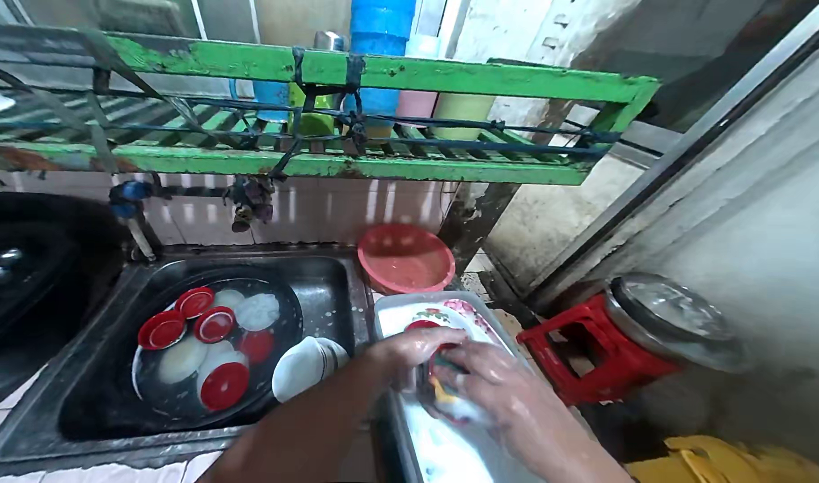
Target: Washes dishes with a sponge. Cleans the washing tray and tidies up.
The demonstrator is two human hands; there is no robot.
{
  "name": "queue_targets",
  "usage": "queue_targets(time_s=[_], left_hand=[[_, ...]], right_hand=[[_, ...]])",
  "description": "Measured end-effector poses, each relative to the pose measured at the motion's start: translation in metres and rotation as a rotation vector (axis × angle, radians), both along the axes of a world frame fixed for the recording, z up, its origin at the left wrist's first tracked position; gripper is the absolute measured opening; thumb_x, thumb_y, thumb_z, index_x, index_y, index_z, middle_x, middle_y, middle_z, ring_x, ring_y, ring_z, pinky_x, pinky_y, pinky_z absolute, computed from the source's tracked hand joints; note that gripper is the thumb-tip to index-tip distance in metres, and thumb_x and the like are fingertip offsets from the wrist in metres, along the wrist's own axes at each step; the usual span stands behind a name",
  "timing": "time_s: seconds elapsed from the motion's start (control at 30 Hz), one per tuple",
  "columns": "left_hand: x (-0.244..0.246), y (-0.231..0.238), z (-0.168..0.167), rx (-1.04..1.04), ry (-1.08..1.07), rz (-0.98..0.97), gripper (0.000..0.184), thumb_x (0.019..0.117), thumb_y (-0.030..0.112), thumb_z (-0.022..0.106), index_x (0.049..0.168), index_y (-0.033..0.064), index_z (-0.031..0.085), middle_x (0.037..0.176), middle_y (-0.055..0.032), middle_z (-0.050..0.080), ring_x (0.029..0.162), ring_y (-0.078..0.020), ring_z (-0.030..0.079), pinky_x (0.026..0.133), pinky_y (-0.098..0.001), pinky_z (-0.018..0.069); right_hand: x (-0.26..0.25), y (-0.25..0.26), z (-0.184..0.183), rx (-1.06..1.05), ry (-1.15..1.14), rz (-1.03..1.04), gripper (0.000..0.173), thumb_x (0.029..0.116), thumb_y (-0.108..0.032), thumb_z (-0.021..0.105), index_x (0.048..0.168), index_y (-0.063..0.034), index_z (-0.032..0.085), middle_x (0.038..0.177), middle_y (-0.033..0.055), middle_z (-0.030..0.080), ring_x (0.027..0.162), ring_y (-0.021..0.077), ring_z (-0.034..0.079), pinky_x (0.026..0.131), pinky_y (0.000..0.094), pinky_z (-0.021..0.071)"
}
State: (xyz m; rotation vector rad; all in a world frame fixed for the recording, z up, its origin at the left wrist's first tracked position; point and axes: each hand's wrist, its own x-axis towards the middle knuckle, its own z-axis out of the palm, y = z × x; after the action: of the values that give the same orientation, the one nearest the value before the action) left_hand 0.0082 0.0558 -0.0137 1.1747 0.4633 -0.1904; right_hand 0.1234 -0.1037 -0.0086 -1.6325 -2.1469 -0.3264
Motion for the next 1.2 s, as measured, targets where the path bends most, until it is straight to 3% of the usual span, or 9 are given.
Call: queue_targets(time_s=[0.17,0.27,0.37,0.47,0.57,0.63,0.7,0.9,1.2], left_hand=[[0.017,-0.020,0.018,0.428,-0.156,0.292,0.040,0.1072,0.034,0.050,0.128,0.0043,0.067,0.125,-0.0150,0.067,0.116,-0.0219,0.063,0.102,-0.0444,0.0497],[0.014,-0.021,0.015,0.565,-0.209,0.384,0.033,0.1034,0.027,0.059,0.125,0.0049,0.071,0.129,-0.0144,0.066,0.123,-0.0220,0.060,0.107,-0.0426,0.0468],[0.014,-0.017,0.010,0.556,-0.150,0.229,0.039,0.1076,0.030,0.050,0.127,0.0015,0.068,0.131,-0.0175,0.064,0.124,-0.0244,0.059,0.107,-0.0449,0.0447],[0.021,-0.010,0.014,0.712,-0.009,-0.048,0.056,0.1106,0.042,0.036,0.125,-0.0027,0.066,0.128,-0.0237,0.064,0.123,-0.0339,0.059,0.105,-0.0546,0.0430],[0.007,-0.002,0.023,0.473,0.022,0.072,0.067,0.1109,0.052,0.026,0.139,0.0001,0.058,0.138,-0.0210,0.059,0.129,-0.0288,0.056,0.109,-0.0496,0.0431],[0.003,-0.005,0.013,0.255,-0.020,0.262,0.068,0.1093,0.057,0.025,0.133,0.0046,0.061,0.118,-0.0133,0.066,0.103,-0.0195,0.063,0.088,-0.0391,0.0521],[0.000,-0.015,0.000,0.016,-0.140,0.363,0.064,0.1100,0.054,0.026,0.140,0.0062,0.055,0.126,-0.0130,0.065,0.112,-0.0203,0.064,0.094,-0.0409,0.0539],[-0.006,-0.025,-0.005,-0.295,-0.197,0.993,0.033,0.1068,0.026,0.054,0.130,0.0027,0.060,0.124,-0.0164,0.064,0.114,-0.0263,0.062,0.097,-0.0468,0.0525],[-0.003,-0.047,0.001,-0.094,-0.053,0.893,0.045,0.1114,0.030,0.043,0.143,0.0003,0.052,0.151,-0.0171,0.050,0.141,-0.0268,0.045,0.114,-0.0490,0.0389]], right_hand=[[-0.006,0.007,-0.030,0.099,0.338,-0.377,0.040,0.0790,-0.009,0.065,0.116,0.0039,0.072,0.115,0.0218,0.072,0.112,0.0403,0.067,0.097,0.0581,0.0522],[-0.031,0.011,-0.010,-0.210,0.991,-0.547,0.059,0.0821,-0.016,0.067,0.135,0.0074,0.055,0.122,0.0177,0.065,0.113,0.0215,0.063,0.098,0.0375,0.0524],[-0.042,0.008,-0.004,-0.316,0.615,-0.569,0.071,0.0809,-0.031,0.074,0.135,0.0111,0.056,0.130,0.0291,0.062,0.125,0.0424,0.058,0.108,0.0563,0.0436],[-0.034,0.011,-0.018,-0.303,0.510,-0.551,0.063,0.0792,-0.034,0.077,0.125,0.0068,0.064,0.118,0.0218,0.070,0.115,0.0344,0.066,0.103,0.0514,0.0509],[-0.022,0.007,-0.002,-0.280,1.144,-0.534,0.071,0.0743,-0.019,0.078,0.136,0.0058,0.054,0.114,0.0122,0.070,0.102,0.0167,0.069,0.091,0.0372,0.0580],[-0.011,-0.002,0.002,-0.119,1.631,-0.278,0.063,0.0747,-0.029,0.079,0.127,-0.0032,0.055,0.097,0.0047,0.071,0.084,0.0113,0.071,0.074,0.0315,0.0620],[-0.003,-0.002,0.001,-0.104,1.897,0.005,0.050,0.0740,-0.034,0.085,0.115,-0.0110,0.067,0.094,0.0039,0.075,0.084,0.0123,0.073,0.076,0.0332,0.0626],[0.010,-0.008,-0.025,-0.300,1.670,-0.605,0.064,0.0847,-0.023,0.071,0.141,-0.0034,0.047,0.102,0.0090,0.070,0.084,0.0164,0.071,0.071,0.0357,0.0618],[-0.008,0.005,0.027,-0.285,1.292,-0.726,0.052,0.0905,-0.006,0.072,0.138,0.0014,0.055,0.119,0.0149,0.067,0.100,0.0161,0.067,0.087,0.0353,0.0570]])
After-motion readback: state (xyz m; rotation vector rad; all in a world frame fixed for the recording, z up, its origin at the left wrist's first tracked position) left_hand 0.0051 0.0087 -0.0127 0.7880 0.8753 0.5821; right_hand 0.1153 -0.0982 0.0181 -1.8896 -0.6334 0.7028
